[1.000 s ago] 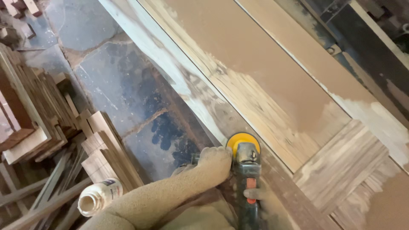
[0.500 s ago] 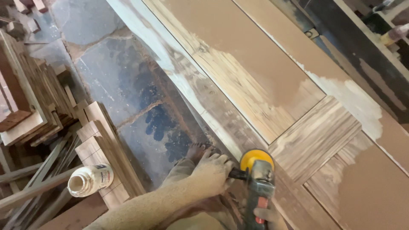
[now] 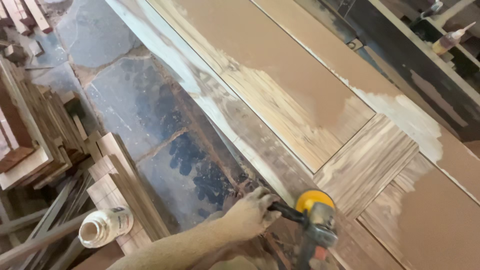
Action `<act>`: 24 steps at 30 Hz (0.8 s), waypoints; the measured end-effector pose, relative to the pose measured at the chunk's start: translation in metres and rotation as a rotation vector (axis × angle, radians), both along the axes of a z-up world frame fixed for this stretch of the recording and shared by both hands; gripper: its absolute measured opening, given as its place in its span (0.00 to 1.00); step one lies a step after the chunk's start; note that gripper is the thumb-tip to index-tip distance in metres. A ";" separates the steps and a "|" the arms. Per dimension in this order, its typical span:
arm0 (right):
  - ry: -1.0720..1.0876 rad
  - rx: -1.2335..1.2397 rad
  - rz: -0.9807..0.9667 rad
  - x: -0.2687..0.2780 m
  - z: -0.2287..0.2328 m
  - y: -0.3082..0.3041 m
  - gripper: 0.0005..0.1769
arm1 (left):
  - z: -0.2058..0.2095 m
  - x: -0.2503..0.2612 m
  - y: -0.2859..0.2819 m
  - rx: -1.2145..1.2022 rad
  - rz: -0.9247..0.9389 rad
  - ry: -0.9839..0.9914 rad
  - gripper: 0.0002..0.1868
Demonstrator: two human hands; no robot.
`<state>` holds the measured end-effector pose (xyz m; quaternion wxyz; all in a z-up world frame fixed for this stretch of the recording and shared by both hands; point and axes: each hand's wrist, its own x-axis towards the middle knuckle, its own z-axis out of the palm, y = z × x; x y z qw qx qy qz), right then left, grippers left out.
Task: The person uses an angle grinder with a sanding disc to sand the surface of a wooden cabinet door. The operator moves the tool across the flat panels and edges, removing finish and smoothing the wood.
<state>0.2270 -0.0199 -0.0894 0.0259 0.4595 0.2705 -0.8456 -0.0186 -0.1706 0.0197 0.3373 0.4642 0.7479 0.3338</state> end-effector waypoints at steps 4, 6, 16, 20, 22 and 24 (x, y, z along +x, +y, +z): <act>0.031 0.019 0.013 -0.046 -0.003 -0.004 0.31 | 0.012 -0.042 -0.014 -0.132 0.182 0.021 0.22; 0.061 0.017 0.025 -0.074 -0.003 -0.007 0.31 | 0.016 -0.071 -0.023 -0.030 0.216 0.034 0.20; -0.017 -0.104 0.077 -0.076 -0.001 0.004 0.29 | 0.005 -0.080 -0.015 -0.117 0.128 0.122 0.20; -0.096 0.004 0.111 -0.031 -0.010 0.013 0.29 | 0.001 -0.043 -0.009 -0.002 0.113 0.103 0.20; -0.031 -0.030 0.105 -0.006 -0.014 0.017 0.29 | -0.001 -0.019 -0.005 -0.106 0.150 0.010 0.21; 0.078 -0.077 0.040 0.019 -0.014 0.014 0.27 | -0.001 0.003 0.000 -0.022 0.141 0.086 0.19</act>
